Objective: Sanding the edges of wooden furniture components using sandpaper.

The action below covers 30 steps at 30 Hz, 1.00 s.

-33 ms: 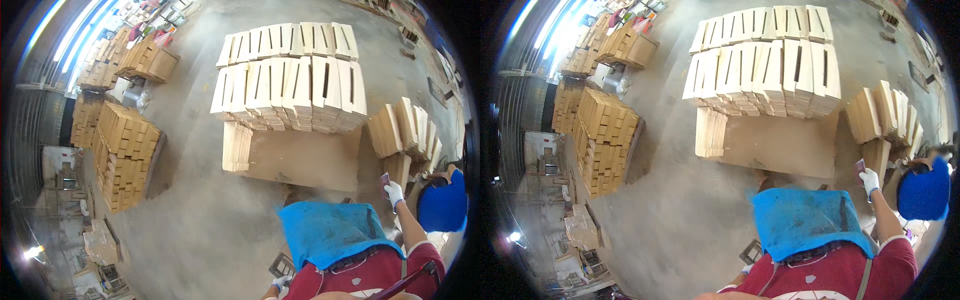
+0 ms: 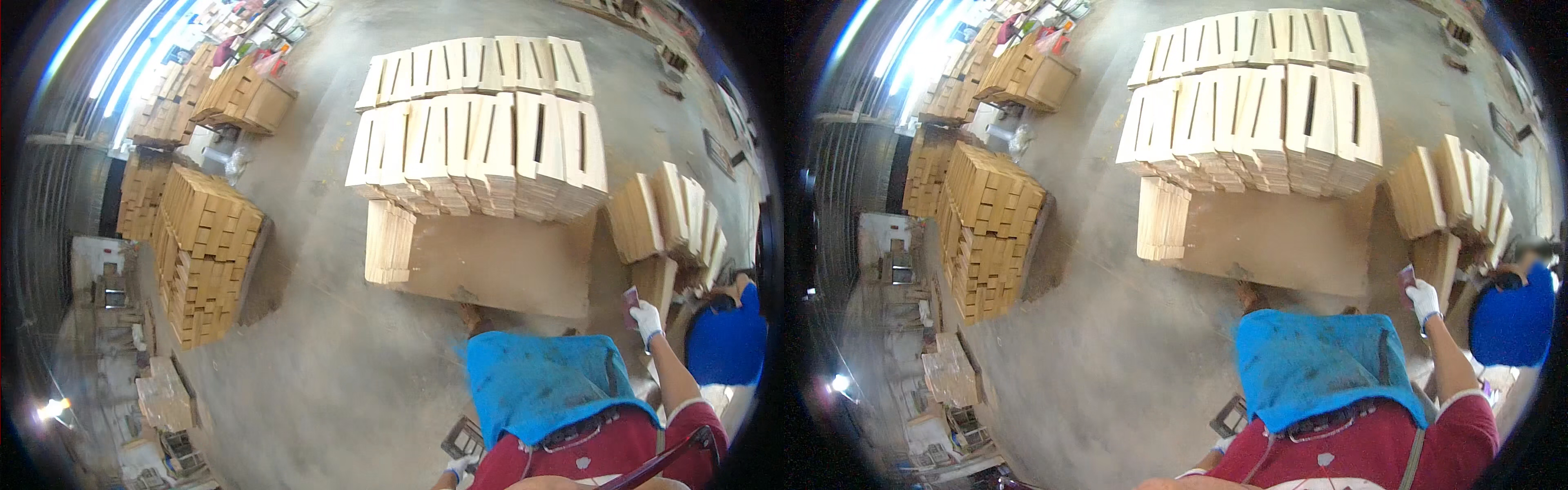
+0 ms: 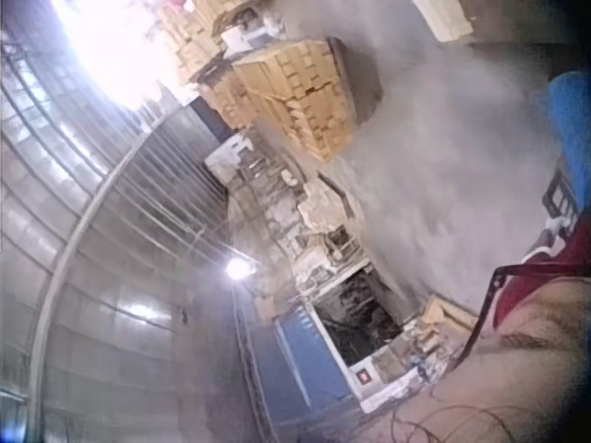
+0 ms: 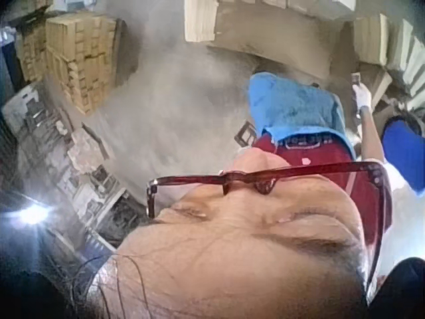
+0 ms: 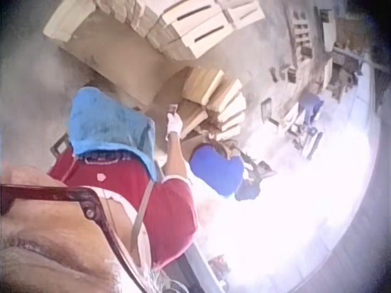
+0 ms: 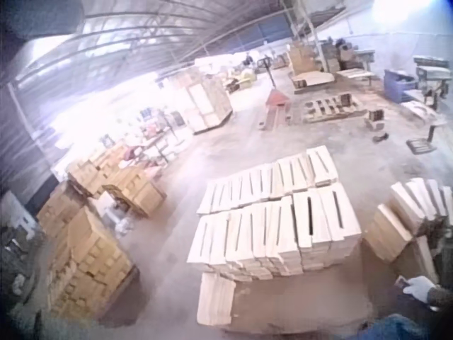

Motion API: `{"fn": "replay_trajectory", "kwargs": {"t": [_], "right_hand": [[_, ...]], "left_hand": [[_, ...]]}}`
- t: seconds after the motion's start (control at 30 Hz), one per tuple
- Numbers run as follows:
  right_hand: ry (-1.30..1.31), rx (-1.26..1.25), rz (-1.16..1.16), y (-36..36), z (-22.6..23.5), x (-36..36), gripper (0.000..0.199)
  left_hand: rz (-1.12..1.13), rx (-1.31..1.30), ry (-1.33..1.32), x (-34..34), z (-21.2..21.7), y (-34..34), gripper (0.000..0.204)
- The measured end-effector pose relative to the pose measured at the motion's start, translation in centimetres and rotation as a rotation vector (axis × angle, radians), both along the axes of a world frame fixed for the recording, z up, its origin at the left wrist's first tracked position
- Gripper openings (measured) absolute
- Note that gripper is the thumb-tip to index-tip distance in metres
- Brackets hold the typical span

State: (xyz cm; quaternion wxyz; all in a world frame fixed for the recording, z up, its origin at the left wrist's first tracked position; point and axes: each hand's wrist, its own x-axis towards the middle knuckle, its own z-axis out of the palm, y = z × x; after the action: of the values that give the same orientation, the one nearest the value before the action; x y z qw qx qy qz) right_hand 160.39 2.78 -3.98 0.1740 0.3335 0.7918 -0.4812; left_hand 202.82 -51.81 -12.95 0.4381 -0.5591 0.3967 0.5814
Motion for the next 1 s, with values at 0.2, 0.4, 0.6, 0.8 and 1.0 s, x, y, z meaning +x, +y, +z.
{"fn": "replay_trajectory", "kwargs": {"t": [0.2, 0.4, 0.6, 0.8, 1.0], "right_hand": [[0.01, -0.184, 0.028, -4.4, -6.9, -5.3, 0.025], [-0.019, -0.037, 0.292, -4.1, -14.5, -7.4, 0.027], [0.051, -0.156, 0.319, -6.8, -20.6, -11.3, 0.026], [0.238, -0.368, 0.231, -9.7, -26.4, -15.6, 0.026], [0.367, -0.401, 0.278, -13.3, -29.2, -15.7, 0.024]], "left_hand": [[0.028, -0.021, 0.091, -0.7, -3.5, 1.1, 0.033], [-0.18, -0.123, 0.173, -4.2, -9.2, 1.8, 0.033], [-0.404, -0.306, 0.26, -8.6, -14.6, 0.0, 0.033], [-0.678, -0.5, 0.334, -13.6, -19.6, -3.1, 0.034], [-0.975, -0.658, 0.413, -19.5, -21.0, -6.0, 0.034]]}}
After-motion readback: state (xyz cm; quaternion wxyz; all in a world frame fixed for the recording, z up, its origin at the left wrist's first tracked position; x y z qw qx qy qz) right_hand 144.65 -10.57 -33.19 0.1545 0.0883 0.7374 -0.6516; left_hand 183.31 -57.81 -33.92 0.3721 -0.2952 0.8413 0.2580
